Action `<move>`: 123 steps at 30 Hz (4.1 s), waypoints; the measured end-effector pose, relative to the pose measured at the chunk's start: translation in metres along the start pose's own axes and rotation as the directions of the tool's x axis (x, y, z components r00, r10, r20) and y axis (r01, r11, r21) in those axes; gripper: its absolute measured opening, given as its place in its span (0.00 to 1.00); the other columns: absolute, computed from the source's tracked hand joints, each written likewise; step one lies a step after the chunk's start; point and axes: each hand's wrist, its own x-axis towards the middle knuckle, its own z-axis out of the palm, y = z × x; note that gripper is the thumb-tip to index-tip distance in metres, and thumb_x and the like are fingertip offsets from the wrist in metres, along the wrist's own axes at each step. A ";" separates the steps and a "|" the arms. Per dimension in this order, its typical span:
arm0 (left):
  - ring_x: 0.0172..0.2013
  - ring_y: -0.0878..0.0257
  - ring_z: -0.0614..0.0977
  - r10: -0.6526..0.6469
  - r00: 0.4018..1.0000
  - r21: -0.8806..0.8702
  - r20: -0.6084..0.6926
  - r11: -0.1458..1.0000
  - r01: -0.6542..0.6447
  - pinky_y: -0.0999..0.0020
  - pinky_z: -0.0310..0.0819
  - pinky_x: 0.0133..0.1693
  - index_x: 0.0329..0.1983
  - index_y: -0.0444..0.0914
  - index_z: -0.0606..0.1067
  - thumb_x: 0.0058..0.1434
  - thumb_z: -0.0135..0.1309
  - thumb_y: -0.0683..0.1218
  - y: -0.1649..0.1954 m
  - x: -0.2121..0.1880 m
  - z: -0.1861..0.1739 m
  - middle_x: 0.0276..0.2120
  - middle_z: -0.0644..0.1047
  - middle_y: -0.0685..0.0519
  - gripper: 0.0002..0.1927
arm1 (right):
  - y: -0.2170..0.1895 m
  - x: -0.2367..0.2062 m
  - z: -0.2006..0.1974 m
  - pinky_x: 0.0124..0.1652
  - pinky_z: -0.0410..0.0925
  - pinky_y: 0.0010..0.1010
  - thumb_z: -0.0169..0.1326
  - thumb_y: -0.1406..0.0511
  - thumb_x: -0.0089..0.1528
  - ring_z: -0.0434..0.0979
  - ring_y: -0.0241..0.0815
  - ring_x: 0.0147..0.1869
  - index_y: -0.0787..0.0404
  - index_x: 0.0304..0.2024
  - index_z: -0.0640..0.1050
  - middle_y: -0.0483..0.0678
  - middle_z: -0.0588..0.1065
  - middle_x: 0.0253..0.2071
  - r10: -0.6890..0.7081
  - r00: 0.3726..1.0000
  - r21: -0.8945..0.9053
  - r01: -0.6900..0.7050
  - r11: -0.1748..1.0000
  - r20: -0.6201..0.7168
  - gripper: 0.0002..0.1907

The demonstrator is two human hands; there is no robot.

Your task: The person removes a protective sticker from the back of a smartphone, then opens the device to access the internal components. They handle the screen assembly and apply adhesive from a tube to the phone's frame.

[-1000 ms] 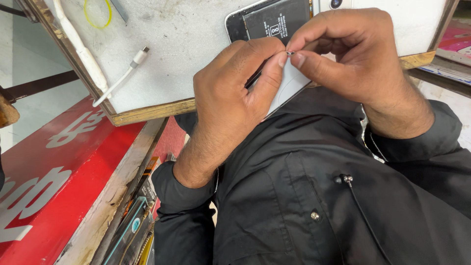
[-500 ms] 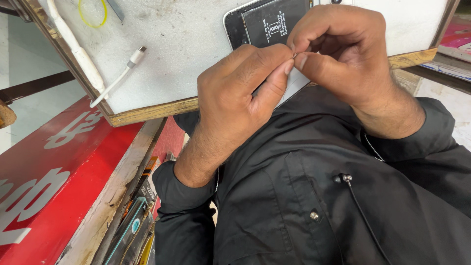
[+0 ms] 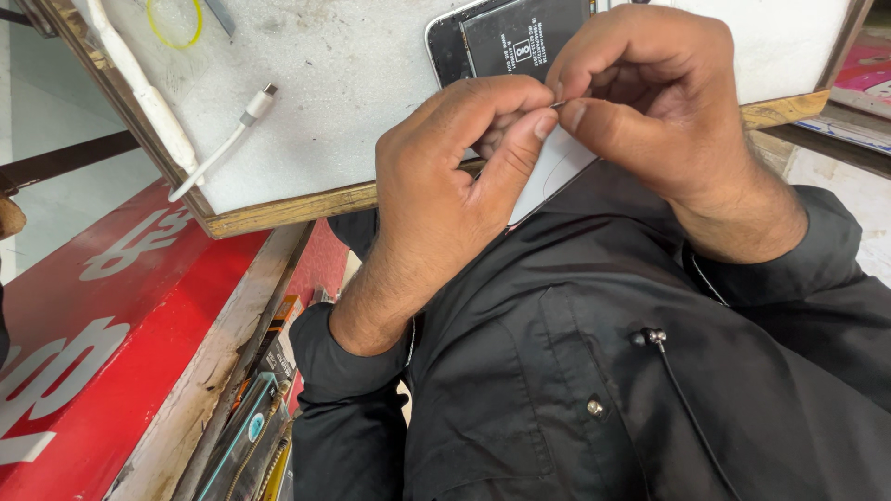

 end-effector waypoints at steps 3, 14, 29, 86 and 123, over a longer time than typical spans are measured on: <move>0.33 0.75 0.81 -0.002 1.000 -0.023 -0.017 1.000 0.002 0.81 0.76 0.34 0.48 0.39 0.78 0.76 0.61 0.42 -0.001 0.000 0.000 0.36 0.80 0.58 0.03 | -0.003 -0.002 0.001 0.42 0.72 0.16 0.54 0.75 0.68 0.77 0.27 0.41 0.66 0.43 0.75 0.45 0.77 0.42 0.054 0.998 -0.033 -0.055 0.998 -0.022 0.03; 0.33 0.74 0.80 -0.008 0.999 -0.038 -0.037 0.999 0.007 0.80 0.76 0.36 0.48 0.37 0.77 0.77 0.60 0.41 0.003 -0.001 -0.002 0.36 0.80 0.57 0.03 | -0.016 -0.001 0.003 0.51 0.76 0.21 0.57 0.74 0.68 0.81 0.30 0.47 0.67 0.49 0.76 0.46 0.78 0.45 0.063 0.998 -0.093 -0.063 0.994 0.001 0.07; 0.47 0.71 0.82 0.020 0.993 -0.159 -0.114 0.986 -0.038 0.76 0.79 0.52 0.59 0.37 0.73 0.78 0.58 0.50 0.013 0.006 -0.008 0.48 0.80 0.55 0.15 | -0.037 -0.015 -0.013 0.35 0.71 0.24 0.64 0.75 0.61 0.79 0.39 0.39 0.70 0.39 0.78 0.53 0.78 0.40 -0.167 0.981 -0.430 0.108 0.896 -0.101 0.07; 0.42 0.52 0.82 0.059 0.958 0.627 0.279 0.745 -0.228 0.57 0.77 0.43 0.51 0.38 0.80 0.68 0.62 0.41 -0.005 0.081 -0.037 0.40 0.78 0.48 0.10 | 0.045 -0.007 -0.069 0.68 0.54 0.57 0.68 0.59 0.64 0.54 0.58 0.79 0.52 0.52 0.89 0.53 0.67 0.73 -0.386 0.888 -0.861 0.387 0.328 0.252 0.14; 0.33 0.57 0.81 0.036 0.977 0.541 -0.212 0.836 0.087 0.62 0.74 0.35 0.56 0.39 0.76 0.72 0.60 0.44 -0.037 -0.017 -0.028 0.38 0.78 0.51 0.12 | 0.041 -0.015 -0.029 0.72 0.49 0.66 0.71 0.62 0.60 0.51 0.66 0.79 0.59 0.52 0.87 0.57 0.69 0.70 -0.272 0.930 -0.874 0.336 0.352 0.248 0.18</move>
